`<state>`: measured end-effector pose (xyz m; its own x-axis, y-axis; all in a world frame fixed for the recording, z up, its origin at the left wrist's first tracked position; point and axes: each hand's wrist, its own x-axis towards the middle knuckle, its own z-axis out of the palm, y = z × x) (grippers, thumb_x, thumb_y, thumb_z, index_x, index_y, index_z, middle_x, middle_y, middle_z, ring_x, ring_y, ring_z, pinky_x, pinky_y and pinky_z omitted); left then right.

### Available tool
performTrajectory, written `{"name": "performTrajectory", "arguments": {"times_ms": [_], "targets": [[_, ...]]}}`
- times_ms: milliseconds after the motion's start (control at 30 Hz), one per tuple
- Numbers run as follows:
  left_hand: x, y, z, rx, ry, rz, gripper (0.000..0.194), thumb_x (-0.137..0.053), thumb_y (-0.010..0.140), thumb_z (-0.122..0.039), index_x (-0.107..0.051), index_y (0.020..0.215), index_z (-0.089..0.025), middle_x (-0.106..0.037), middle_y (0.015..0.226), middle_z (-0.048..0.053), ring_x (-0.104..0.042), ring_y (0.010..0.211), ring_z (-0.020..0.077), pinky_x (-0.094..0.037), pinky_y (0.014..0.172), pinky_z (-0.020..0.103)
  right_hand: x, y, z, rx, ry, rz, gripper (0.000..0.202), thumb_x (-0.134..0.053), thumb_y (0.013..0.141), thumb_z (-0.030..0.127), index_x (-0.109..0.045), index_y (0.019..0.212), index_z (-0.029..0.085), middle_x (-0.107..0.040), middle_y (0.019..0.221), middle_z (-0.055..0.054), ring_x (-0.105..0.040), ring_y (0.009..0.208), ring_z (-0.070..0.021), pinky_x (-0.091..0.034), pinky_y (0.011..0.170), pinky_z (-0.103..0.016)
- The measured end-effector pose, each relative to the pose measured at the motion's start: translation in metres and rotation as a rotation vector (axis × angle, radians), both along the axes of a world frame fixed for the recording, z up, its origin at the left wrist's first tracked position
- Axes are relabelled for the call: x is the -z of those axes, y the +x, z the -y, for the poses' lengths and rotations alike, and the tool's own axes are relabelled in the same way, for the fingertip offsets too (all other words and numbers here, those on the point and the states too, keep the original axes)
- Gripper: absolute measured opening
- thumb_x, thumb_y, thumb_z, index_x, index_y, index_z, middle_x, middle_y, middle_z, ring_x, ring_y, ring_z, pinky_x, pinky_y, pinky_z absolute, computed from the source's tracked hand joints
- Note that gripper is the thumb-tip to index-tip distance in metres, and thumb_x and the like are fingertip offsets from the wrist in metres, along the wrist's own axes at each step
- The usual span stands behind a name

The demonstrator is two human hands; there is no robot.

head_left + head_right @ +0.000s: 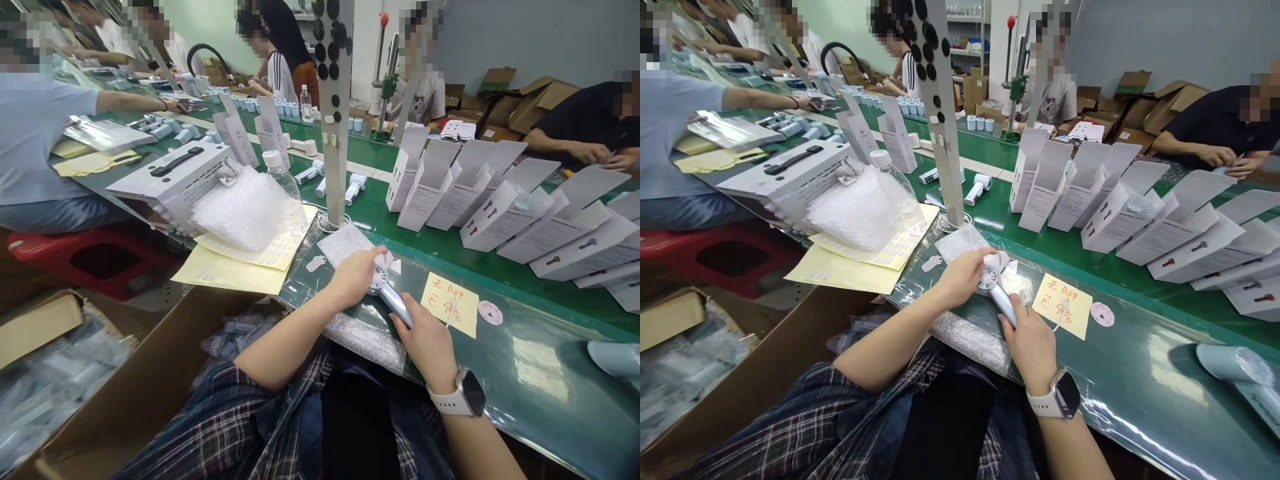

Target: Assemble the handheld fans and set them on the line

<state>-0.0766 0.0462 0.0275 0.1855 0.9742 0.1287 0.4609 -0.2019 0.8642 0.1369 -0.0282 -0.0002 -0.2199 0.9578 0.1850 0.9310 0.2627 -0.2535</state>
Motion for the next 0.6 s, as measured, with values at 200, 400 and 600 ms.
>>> {"name": "performTrajectory", "arguments": {"times_ms": [200, 400, 600], "targets": [[-0.020, -0.009, 0.018, 0.219, 0.358, -0.525, 0.048, -0.041, 0.104, -0.013, -0.047, 0.151, -0.020, -0.068, 0.104, 0.008, -0.062, 0.098, 0.0214, -0.053, 0.089, 0.034, -0.024, 0.006, 0.009, -0.002, 0.209, 0.186, 0.034, -0.057, 0.104, 0.038, -0.070, 0.129, 0.018, -0.075, 0.086, -0.009, -0.069, 0.067, -0.0237, -0.037, 0.055, -0.032], [-0.034, -0.015, 0.010, 0.348, 0.663, -0.672, 0.043, -0.038, 0.104, -0.008, -0.044, 0.147, -0.011, -0.070, 0.103, 0.010, -0.064, 0.096, 0.0216, -0.053, 0.086, 0.033, -0.026, -0.011, 0.016, -0.010, 0.223, 0.202, 0.038, -0.053, 0.106, 0.040, -0.071, 0.125, 0.013, -0.075, 0.080, -0.011, -0.067, 0.061, -0.0231, -0.035, 0.054, -0.031], [-0.057, -0.011, 0.013, 0.465, 0.705, -0.700, 0.044, -0.039, 0.103, -0.007, -0.041, 0.146, -0.011, -0.071, 0.111, 0.012, -0.065, 0.101, 0.0220, -0.053, 0.087, 0.034, -0.042, -0.013, 0.016, -0.065, 0.063, 0.091, 0.034, -0.060, 0.100, 0.039, -0.071, 0.123, 0.018, -0.075, 0.081, -0.010, -0.069, 0.064, -0.0247, -0.035, 0.056, -0.031]]}}
